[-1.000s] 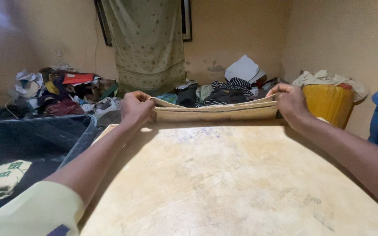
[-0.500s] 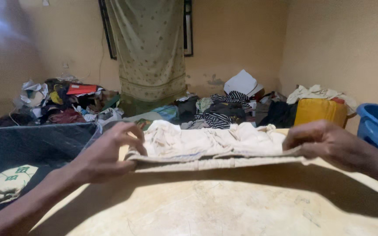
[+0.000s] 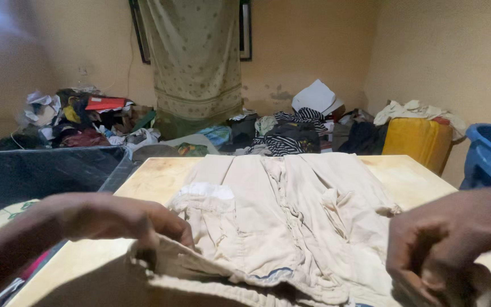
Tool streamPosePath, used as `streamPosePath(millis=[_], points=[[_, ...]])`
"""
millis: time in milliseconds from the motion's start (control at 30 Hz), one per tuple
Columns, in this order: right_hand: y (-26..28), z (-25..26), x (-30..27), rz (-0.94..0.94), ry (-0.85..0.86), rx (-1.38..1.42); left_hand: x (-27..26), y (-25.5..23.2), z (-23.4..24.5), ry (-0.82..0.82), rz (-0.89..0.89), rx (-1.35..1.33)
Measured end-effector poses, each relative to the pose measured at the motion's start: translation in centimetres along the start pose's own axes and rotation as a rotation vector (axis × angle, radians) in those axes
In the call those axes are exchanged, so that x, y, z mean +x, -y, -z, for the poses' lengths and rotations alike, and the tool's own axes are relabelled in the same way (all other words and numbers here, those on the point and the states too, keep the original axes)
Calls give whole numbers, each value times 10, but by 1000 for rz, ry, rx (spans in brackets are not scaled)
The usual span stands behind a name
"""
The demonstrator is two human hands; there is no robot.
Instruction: The person folds a yellow shirt and a pair of beige trousers by hand on a wooden table and places them into a suitcase.
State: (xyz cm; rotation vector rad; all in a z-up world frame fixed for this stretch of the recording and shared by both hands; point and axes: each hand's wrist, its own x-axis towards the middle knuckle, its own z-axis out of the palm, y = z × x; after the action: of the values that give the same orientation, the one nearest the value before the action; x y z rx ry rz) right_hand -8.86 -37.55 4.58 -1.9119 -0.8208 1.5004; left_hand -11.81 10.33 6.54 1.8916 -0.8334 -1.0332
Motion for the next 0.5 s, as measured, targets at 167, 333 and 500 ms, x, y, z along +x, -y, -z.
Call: streamPosePath(millis=[167,333,500], points=[[54,52,31,104,-233,-234,2,8,36,-171,-14,-96],[85,119,94,-17,-769,-526,63,66,125,-976,44,-87],[81,150,159,87,-1077,-505,132,109,179,-1197,-59,-385]])
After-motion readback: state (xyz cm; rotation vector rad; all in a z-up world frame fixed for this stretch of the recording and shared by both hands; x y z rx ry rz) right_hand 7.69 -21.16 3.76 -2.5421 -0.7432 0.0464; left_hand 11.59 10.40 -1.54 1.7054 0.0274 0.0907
